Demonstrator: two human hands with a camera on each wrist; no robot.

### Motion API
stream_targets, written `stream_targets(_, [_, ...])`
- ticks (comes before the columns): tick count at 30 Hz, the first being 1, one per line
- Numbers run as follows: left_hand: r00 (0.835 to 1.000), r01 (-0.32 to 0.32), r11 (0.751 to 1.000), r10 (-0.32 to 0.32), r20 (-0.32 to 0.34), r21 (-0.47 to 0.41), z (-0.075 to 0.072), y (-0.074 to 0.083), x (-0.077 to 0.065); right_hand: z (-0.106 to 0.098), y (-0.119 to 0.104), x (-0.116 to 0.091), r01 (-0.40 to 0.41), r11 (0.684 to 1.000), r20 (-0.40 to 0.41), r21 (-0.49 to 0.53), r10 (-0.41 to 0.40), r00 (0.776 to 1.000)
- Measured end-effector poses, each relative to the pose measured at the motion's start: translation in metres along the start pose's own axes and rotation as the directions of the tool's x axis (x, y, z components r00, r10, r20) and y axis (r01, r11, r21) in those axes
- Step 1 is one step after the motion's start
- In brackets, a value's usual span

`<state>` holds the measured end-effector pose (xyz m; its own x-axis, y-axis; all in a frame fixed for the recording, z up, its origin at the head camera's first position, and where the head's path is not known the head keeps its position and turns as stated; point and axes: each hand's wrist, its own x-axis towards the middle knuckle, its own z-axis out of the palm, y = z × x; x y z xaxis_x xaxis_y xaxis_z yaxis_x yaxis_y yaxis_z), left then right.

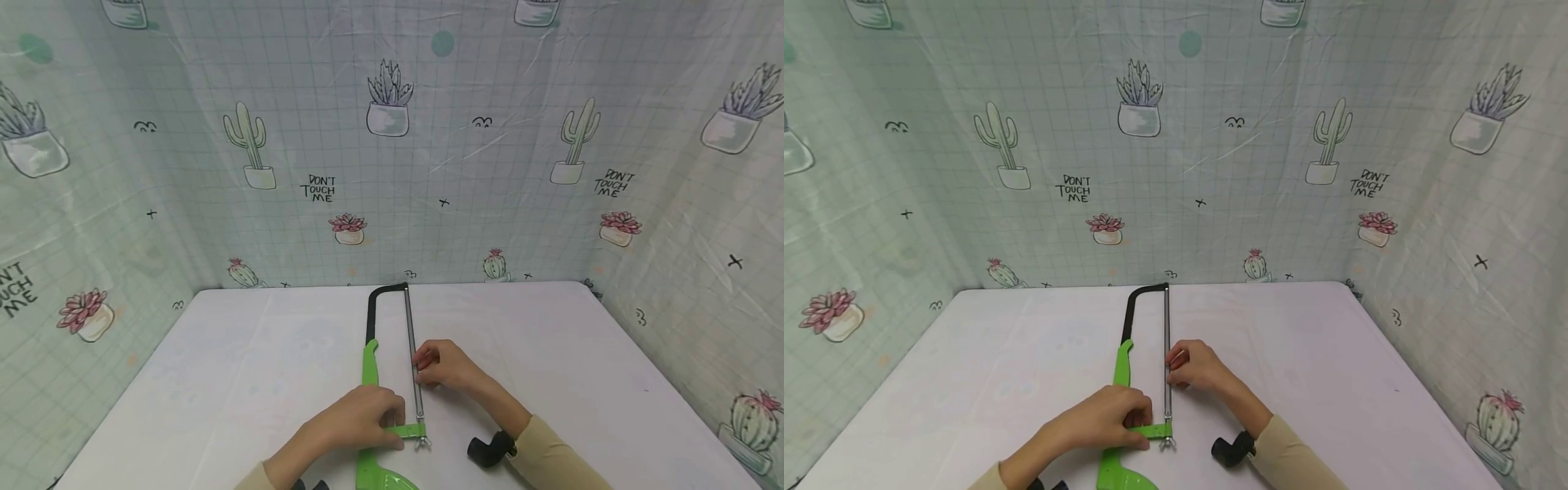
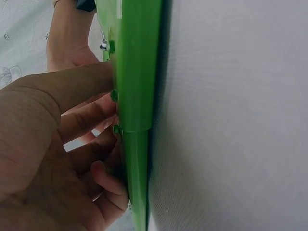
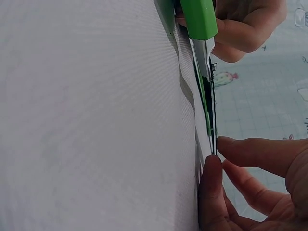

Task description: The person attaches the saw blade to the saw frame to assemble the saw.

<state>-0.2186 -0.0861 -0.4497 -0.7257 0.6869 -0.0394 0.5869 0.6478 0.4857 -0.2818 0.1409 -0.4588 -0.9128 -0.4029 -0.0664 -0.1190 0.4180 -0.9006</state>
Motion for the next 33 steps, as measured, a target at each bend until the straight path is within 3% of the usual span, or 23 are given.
stream_targets(9, [1.0, 0.008, 1.0, -0.007, 0.005, -0.018, -0.001, 0.001, 0.0, -0.001, -0.002, 0.0, -0.007, 1.0, -0.002, -0.02, 0.007, 1.0])
stream_targets(18, [1.0, 0.019, 1.0, -0.019, 0.007, -0.017, -0.003, 0.003, 0.0, -0.006, -0.011, -0.006, -0.085, 0.989, 0.002, -0.12, 0.086, 0.996])
stream_targets(22, [1.0, 0.013, 1.0, -0.013, 0.004, -0.01, -0.003, 0.002, -0.001, -0.009, -0.016, -0.01, -0.094, 0.989, 0.051, -0.118, 0.101, 0.994])
stream_targets(33, [1.0, 0.028, 1.0, -0.028, 0.009, 0.001, -0.004, 0.005, -0.002, -0.016, -0.027, -0.038, 0.003, 0.99, 0.215, -0.142, 0.028, 0.976])
